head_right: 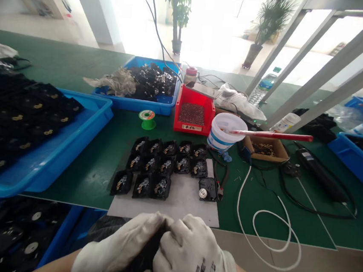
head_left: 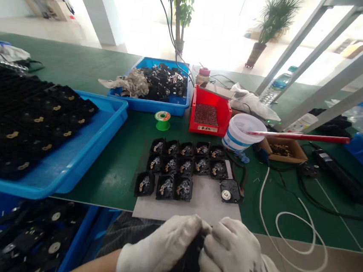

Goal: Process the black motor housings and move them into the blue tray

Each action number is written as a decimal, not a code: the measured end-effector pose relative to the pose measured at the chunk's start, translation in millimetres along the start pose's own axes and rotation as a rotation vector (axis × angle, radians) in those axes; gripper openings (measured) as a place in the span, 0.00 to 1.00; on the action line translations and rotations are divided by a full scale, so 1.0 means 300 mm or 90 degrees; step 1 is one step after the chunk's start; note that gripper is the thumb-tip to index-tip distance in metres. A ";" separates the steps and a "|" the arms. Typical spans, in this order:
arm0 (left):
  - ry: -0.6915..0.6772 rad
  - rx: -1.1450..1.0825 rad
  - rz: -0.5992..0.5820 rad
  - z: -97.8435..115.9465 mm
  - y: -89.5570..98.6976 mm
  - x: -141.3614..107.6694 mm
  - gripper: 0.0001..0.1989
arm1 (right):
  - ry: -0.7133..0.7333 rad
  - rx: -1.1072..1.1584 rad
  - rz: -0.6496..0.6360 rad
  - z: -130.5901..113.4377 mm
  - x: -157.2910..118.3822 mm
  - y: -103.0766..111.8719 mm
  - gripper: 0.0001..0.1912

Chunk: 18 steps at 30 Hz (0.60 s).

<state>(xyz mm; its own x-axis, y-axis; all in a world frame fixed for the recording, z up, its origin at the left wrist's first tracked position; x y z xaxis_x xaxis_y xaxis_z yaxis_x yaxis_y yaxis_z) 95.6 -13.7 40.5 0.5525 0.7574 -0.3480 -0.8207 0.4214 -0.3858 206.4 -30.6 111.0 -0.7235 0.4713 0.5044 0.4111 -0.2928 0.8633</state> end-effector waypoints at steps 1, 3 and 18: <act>0.020 0.010 -0.021 -0.008 -0.005 0.001 0.34 | 0.002 -0.009 -0.005 -0.002 -0.003 0.005 0.21; 0.058 0.010 -0.062 -0.019 -0.017 0.004 0.39 | -0.005 -0.012 -0.003 0.007 -0.006 0.012 0.24; 0.086 -0.078 0.023 -0.065 -0.004 0.033 0.19 | 0.020 -0.083 -0.071 0.012 -0.009 -0.010 0.18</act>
<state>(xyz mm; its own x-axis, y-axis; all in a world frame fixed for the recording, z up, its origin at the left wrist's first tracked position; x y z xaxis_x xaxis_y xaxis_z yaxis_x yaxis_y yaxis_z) 104.9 -16.5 21.0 0.5448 0.6934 -0.4715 -0.8207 0.3256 -0.4695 209.1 -28.0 107.0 -0.7782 0.4818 0.4027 0.2531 -0.3463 0.9034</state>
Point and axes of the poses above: each hand's wrist, its own x-axis towards the middle knuckle, its own y-axis out of the back of the hand, z = x × y, the point moved 6 cm from there along x, towards the middle knuckle, and after that the axes turned 5 degrees about -x, right-handed, at the moved point
